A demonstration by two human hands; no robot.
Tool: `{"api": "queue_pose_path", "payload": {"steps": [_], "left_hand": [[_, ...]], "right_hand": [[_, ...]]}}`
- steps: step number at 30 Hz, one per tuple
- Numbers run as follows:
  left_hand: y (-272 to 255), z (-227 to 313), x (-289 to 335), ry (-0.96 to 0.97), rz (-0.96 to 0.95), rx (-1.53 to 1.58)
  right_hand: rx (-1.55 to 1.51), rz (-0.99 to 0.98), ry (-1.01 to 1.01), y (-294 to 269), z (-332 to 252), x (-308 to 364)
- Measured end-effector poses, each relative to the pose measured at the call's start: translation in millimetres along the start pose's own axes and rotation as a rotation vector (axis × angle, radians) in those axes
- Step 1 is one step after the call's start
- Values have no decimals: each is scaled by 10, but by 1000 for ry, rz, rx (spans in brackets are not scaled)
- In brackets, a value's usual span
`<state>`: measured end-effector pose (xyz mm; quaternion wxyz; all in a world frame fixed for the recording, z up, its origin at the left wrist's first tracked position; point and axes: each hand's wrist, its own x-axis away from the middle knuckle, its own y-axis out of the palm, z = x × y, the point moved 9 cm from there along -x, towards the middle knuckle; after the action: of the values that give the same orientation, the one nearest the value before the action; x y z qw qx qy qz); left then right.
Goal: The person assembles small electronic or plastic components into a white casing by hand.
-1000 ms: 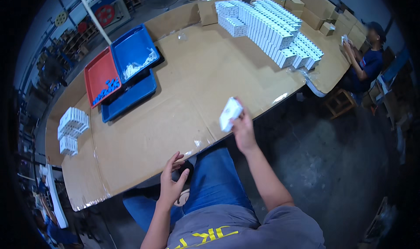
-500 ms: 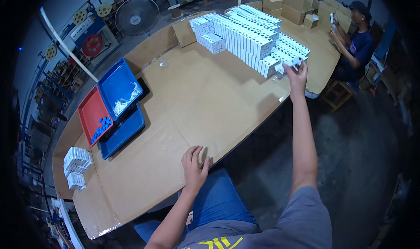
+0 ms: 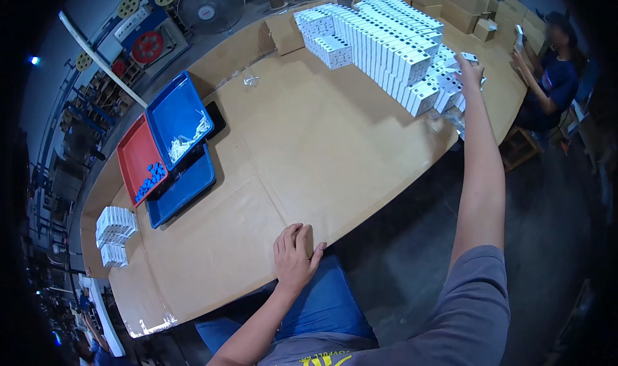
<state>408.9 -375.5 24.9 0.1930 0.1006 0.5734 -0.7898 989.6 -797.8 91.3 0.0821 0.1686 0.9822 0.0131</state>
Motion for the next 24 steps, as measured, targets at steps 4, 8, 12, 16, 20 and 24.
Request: {"api": "queue_pose_path", "payload": {"steps": [4, 8, 12, 16, 20, 24], "left_hand": [[77, 0, -20, -7, -45, -48], [99, 58, -40, 19, -61, -89], [113, 28, -36, 11, -57, -105], [148, 41, -43, 17, -56, -87], [132, -37, -29, 4, -69, -116], [150, 4, -31, 13, -59, -86]], "right_hand": [[8, 83, 107, 52, 86, -251], [-69, -84, 208, 149, 143, -671], [-140, -54, 203, 350, 226, -888], [-55, -37, 192, 374, 149, -1061], [8, -118, 217, 781, 258, -754], [70, -157, 244, 653, 199, -945]]}}
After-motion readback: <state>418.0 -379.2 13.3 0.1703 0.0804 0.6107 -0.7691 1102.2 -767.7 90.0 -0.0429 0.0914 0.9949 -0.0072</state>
